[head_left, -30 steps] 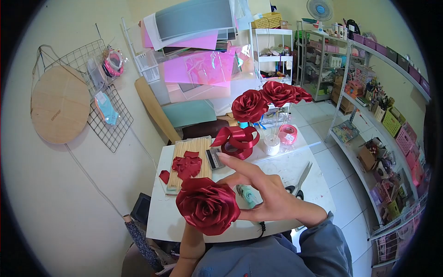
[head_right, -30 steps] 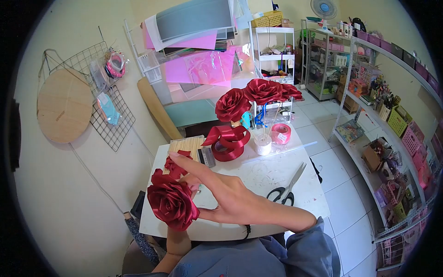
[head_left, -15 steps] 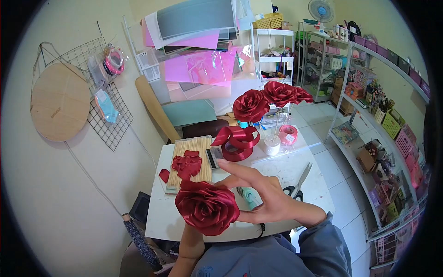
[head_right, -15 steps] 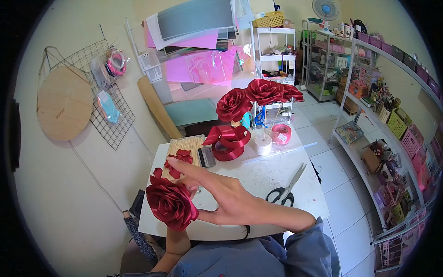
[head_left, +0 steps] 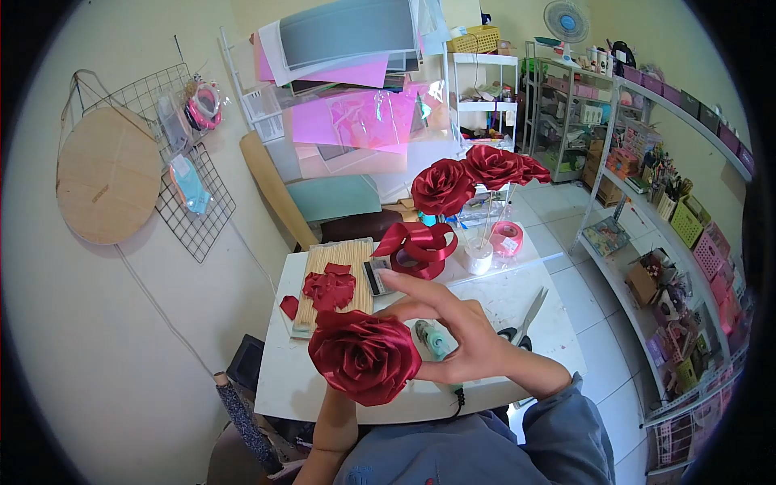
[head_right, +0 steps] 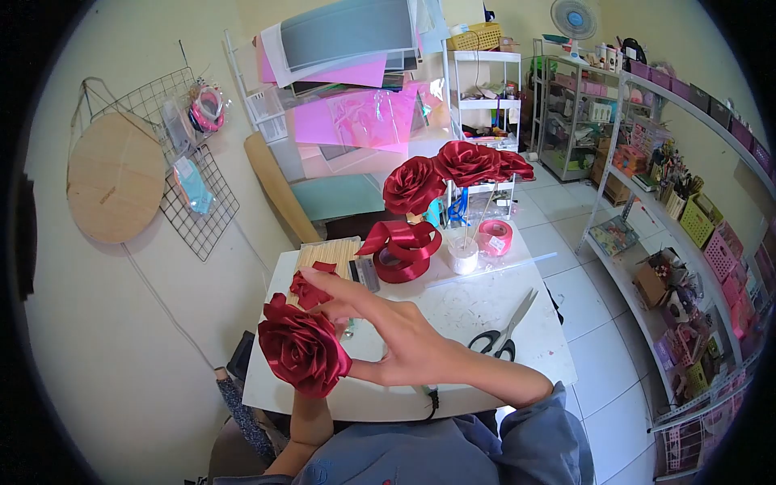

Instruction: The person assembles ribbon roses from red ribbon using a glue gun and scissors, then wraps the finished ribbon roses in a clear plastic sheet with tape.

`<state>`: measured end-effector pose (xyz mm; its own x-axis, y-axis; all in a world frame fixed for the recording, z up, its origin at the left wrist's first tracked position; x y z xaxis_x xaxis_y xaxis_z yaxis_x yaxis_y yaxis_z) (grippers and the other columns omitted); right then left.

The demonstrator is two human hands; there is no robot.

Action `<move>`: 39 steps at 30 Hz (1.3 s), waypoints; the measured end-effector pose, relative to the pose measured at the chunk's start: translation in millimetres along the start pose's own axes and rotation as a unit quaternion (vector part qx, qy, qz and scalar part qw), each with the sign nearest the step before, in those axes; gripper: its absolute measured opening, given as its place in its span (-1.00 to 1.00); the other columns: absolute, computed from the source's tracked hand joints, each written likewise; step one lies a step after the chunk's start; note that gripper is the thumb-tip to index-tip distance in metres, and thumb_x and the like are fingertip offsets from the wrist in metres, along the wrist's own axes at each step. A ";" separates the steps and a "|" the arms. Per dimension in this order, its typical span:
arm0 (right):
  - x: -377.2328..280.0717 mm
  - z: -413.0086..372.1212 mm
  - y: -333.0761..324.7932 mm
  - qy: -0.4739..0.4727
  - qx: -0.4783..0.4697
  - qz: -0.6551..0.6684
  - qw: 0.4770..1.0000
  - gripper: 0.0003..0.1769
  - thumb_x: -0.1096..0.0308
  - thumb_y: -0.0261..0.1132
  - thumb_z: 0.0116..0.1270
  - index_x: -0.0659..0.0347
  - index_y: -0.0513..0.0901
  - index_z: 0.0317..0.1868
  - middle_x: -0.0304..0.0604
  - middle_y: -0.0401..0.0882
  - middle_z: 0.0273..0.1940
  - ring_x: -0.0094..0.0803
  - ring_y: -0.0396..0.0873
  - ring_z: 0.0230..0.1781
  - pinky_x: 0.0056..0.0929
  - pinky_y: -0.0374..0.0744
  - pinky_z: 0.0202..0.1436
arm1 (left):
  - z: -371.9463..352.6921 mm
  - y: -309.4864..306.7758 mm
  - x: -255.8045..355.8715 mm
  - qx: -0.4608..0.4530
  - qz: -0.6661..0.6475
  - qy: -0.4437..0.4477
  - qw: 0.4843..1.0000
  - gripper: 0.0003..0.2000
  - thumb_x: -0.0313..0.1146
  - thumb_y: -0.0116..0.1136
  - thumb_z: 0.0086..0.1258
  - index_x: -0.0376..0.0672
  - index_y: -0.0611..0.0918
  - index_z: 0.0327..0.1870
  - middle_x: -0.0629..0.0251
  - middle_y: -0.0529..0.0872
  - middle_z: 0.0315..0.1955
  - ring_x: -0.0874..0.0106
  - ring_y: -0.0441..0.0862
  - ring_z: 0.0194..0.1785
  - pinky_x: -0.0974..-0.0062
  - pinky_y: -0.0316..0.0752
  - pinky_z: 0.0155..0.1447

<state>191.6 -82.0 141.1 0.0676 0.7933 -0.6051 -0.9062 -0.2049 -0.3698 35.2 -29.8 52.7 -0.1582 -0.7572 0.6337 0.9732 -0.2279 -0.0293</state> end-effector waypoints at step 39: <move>56.7 12.4 -28.7 0.144 0.021 0.287 0.947 -0.47 0.41 0.12 0.11 0.18 0.19 0.12 -0.07 0.39 -0.06 -0.41 0.41 -0.10 -0.46 0.47 -0.18 | -7.0 5.1 -49.8 0.060 -0.135 -0.075 0.986 -0.50 -0.45 0.16 0.01 -0.13 0.30 0.04 0.27 0.34 -0.03 0.43 0.21 0.10 0.49 0.15 0.14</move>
<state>216.3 -24.1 126.1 -0.3355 0.3670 -0.8676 -0.8431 -0.5279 0.1028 46.9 2.4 15.6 -0.3959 -0.5773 0.7141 0.9135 -0.3272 0.2420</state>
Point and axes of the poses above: each hand's wrist, its own z-axis towards the middle knuckle, its own y-axis out of the palm, x = y × z, the point moved 1 cm from there along z, towards the middle knuckle
